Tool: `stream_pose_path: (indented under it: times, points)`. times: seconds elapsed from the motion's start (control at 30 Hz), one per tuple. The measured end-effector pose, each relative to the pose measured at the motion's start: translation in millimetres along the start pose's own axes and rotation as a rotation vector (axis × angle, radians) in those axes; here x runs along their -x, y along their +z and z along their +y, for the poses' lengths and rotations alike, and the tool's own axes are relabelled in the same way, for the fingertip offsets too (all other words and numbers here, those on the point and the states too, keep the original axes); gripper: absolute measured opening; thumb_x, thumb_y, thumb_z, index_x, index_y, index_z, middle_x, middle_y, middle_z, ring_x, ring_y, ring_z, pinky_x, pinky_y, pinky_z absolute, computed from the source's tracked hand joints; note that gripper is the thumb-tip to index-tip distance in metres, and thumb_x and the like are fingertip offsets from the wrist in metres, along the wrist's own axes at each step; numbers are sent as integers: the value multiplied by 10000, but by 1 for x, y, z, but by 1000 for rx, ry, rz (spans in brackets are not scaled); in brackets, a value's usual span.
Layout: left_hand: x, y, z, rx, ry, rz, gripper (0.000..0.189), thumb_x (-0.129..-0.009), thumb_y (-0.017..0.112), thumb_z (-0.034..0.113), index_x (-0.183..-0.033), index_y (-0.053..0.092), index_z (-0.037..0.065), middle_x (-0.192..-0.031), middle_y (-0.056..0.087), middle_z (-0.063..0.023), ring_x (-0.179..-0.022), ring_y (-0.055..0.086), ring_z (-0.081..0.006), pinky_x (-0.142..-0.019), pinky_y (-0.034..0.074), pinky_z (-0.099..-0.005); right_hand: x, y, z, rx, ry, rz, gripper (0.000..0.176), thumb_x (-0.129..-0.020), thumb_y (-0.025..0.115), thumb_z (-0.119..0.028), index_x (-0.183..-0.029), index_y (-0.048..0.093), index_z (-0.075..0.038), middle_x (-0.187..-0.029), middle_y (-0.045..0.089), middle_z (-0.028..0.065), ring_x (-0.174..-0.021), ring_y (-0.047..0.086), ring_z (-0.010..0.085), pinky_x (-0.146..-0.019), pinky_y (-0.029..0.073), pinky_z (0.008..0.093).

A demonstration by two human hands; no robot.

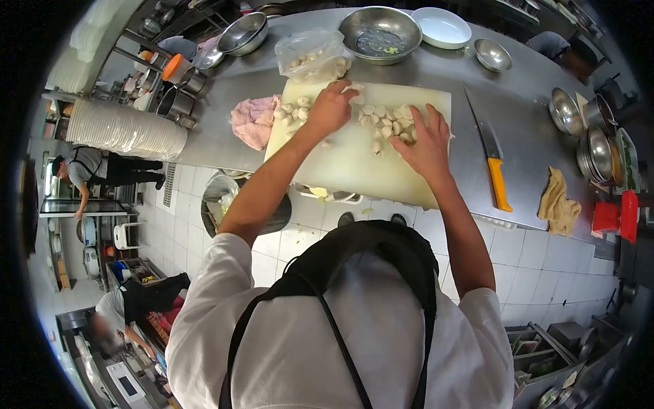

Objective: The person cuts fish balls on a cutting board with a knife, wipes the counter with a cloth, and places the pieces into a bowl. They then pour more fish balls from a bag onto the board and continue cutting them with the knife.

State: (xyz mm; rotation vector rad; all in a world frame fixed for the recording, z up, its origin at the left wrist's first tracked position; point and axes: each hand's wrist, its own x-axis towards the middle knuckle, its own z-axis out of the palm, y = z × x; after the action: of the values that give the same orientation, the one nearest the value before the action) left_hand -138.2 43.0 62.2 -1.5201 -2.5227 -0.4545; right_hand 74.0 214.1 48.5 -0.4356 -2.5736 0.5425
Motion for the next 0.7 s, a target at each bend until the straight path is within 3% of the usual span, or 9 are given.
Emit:
stream_pose_path:
  times: [0.13, 0.23, 0.53, 0.63, 0.7]
  points:
    - [-37, 24, -29, 84, 110, -56, 446, -761, 655, 30, -1199, 715, 87, -1317, 625, -159, -1218, 584, -347, -1036, 488, -417, -5, 5, -3, -20, 25, -55, 885, -741, 842, -445, -1463, 477, -85, -1522, 353, 253, -1389, 345, 457, -1152, 298, 540]
    - [-55, 30, -47, 161, 53, -249, 460, -766, 644, 17, -1213, 717, 103, -1251, 658, -169, -1159, 623, -361, -1013, 502, -424, -10, 4, -6, 1, 27, -64, 907, -739, 851, -444, -1480, 461, -96, -1529, 354, 253, -1401, 349, 452, -1155, 306, 530]
    - [-37, -11, -64, -63, -82, -421, 441, -778, 628, 41, -1206, 721, 92, -1192, 679, -170, -1127, 640, -354, -992, 510, -429, -18, 11, -2, -30, 72, -163, 968, -717, 855, -475, -1505, 424, -116, -1524, 347, 251, -1407, 340, 438, -1163, 285, 527]
    - [-30, -16, -55, -187, -44, -294, 448, -775, 624, 51, -1211, 719, 92, -1204, 679, -156, -1143, 628, -354, -1007, 503, -428, -18, 13, -5, -15, 71, -166, 1004, -701, 855, -503, -1516, 408, -125, -1523, 352, 240, -1404, 346, 433, -1159, 286, 530]
    - [-33, -8, -37, -43, -7, -188, 443, -774, 625, 62, -1206, 720, 89, -1191, 676, -156, -1148, 623, -346, -1001, 506, -419, -20, 13, -9, 1, 66, -158, 1028, -690, 854, -524, -1525, 396, -137, -1522, 357, 230, -1401, 349, 431, -1149, 290, 537]
